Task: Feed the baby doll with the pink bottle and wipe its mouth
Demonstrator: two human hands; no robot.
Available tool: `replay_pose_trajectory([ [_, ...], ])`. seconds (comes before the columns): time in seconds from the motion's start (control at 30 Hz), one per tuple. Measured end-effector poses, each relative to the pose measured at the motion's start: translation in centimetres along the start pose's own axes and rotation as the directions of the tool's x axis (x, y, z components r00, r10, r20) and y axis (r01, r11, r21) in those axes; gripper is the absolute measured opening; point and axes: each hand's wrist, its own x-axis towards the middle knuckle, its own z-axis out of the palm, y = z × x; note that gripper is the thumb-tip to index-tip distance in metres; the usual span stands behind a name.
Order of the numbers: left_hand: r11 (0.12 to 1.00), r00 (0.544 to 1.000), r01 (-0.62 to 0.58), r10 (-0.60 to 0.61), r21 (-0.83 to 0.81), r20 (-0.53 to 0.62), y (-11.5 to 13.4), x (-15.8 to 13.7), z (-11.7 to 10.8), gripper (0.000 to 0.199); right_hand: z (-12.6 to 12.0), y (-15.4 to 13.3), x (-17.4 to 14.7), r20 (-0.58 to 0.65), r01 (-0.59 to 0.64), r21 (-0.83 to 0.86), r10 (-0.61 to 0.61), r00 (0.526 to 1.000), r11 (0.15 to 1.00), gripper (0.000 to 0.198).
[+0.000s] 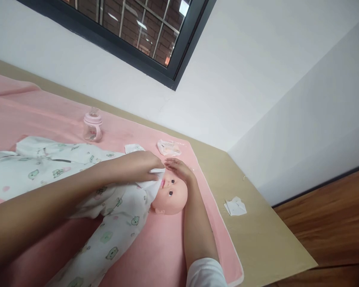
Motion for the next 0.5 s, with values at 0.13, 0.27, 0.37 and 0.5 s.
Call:
replay_pose_trajectory([
  [0.13, 1.0, 1.0, -0.021, 0.022, 0.01, -0.021, 0.02, 0.09, -0.04, 0.024, -0.21, 0.29, 0.16, -0.018, 0.004, 0.013, -0.004, 1.0, 1.0, 0.02],
  [0.27, 0.999, 0.999, -0.048, 0.048, -0.001, -0.013, -0.13, 0.16, -0.01, 0.024, -0.5, 0.63, 0.38, -0.04, 0.0, 0.044, 0.002, 0.999, 0.999, 0.021],
  [0.37, 0.996, 0.996, -0.074, 0.072, -0.043, -0.047, -0.31, 0.14, 0.13, 0.019, -0.65, 0.78, 0.51, -0.038, -0.002, 0.059, 0.005, 0.999, 0.998, 0.022],
  [0.5, 0.989, 0.992, -0.105, 0.096, -0.109, -0.085, -0.56, 0.12, 0.45, 0.015, -0.75, 0.85, 0.58, -0.036, 0.003, 0.074, -0.001, 0.999, 0.997, 0.023],
])
